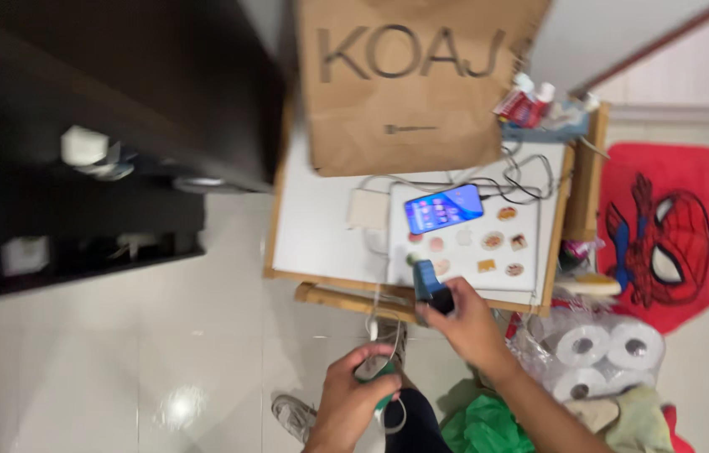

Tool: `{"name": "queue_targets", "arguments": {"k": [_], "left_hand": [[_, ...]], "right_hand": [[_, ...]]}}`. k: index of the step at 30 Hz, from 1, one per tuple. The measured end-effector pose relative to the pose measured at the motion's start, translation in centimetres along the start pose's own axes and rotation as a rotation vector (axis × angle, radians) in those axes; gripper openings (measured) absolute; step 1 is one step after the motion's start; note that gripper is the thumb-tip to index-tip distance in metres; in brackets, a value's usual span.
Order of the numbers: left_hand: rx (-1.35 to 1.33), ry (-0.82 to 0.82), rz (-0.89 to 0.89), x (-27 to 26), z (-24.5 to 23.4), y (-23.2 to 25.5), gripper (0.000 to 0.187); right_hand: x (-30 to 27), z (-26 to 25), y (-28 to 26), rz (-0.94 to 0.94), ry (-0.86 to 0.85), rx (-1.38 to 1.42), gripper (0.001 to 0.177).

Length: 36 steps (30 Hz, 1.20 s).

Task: The person picks up a toy car and a green charging adapter from a shelf, plugs a smartwatch charger cable into the outlet behind the television, then sits at a small table and uses a screwdriver to open the battery compartment of the toy car and insert batteries, before handling a second green toy.

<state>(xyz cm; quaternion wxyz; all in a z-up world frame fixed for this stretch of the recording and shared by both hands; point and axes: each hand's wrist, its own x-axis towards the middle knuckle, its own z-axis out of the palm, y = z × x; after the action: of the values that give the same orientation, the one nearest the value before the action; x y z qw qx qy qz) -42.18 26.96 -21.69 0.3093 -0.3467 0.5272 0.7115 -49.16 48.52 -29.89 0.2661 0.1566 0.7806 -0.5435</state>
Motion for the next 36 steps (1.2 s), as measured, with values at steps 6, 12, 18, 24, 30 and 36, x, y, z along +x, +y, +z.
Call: {"name": "queue_targets", "arguments": {"k": [6,12,18,24,30,36], "left_hand": [[-0.169,0.012,0.164,-6.8,-1.9,2.8,0.040],[-0.195,-0.069,0.331,-19.0,-9.8,2.8,0.041],[-0.224,-0.036,0.480,-30.5,-18.8,-0.8,0.037],[-0.494,0.105,0.663,-37.2,-26.9,-5.0,0.028],[-0.429,0.138,0.659,-42.9,-33.9,-7.1,0.023],[-0.347,0.074,0.791,-44.9,-38.4,-7.2,0.023]], "right_hand": [[-10.9,3.7,-10.0,-0.240,-0.276,0.312,0.051],[-23.5,10.9,-19.5,-0.153,-0.384,-0.340,0.033],[-36.1,21.3,-23.8,-0.970,-0.322,-0.407,0.018],[-41.2,29.3,-22.0,-1.178,-0.343,-0.503,0.016],[-37.0,36.1,-21.3,-0.416,-0.666,0.139,0.032],[-35.3,44.5,-22.3,-0.003,-1.106,0.254,0.031]]}}
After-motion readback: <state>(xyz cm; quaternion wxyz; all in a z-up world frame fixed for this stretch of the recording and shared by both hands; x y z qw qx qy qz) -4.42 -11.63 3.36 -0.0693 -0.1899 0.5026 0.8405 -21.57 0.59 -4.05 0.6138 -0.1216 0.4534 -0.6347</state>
